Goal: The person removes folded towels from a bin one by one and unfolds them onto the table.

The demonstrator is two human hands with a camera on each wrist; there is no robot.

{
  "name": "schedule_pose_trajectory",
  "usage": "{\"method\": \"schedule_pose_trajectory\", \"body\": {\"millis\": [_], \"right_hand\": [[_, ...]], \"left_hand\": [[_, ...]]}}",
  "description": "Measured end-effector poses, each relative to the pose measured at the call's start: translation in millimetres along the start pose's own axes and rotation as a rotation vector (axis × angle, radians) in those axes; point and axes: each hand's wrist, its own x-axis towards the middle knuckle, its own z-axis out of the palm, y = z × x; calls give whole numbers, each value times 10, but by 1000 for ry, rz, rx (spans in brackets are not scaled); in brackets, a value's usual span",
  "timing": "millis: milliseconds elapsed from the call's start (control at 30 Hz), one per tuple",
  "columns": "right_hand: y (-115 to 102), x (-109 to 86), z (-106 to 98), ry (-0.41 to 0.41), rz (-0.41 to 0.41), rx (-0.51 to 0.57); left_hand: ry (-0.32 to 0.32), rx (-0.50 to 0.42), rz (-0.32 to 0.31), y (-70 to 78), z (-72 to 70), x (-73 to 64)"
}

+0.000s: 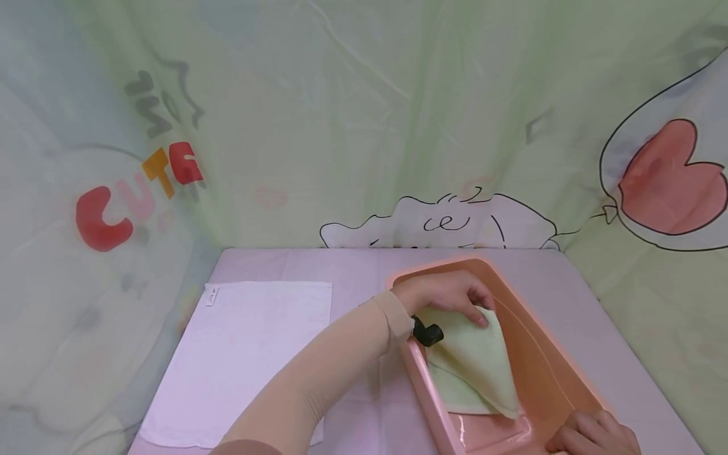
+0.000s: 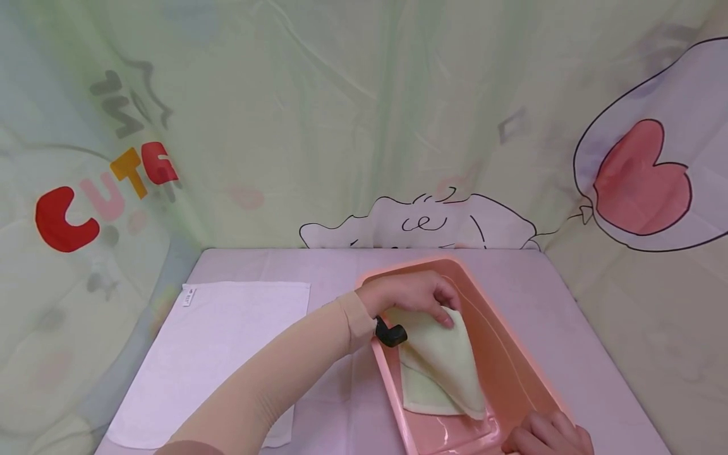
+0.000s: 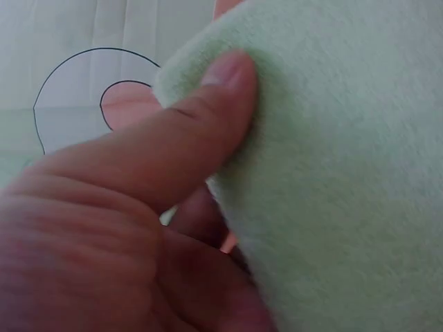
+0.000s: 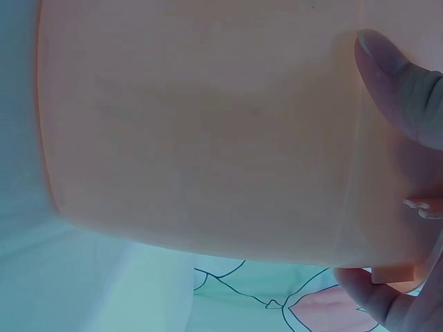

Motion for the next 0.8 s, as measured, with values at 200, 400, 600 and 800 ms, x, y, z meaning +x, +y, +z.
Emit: {"method": "schedule_pose_trajectory", "body": {"millis": [200,400,600,800], "right_hand": [[28,24,-12,4,-29,13],[28,35,-18,-15,-30,19],[87,45,-6,-27,-59,24],[94,62,-45,-63,-19,-9]], "left_hand": [[69,-74,-34,111,5,7],[90,-97,-5,218,3,-29],[98,-94,13,342,-32,-62],[119,-58,-23,496,-106,-127]]}}
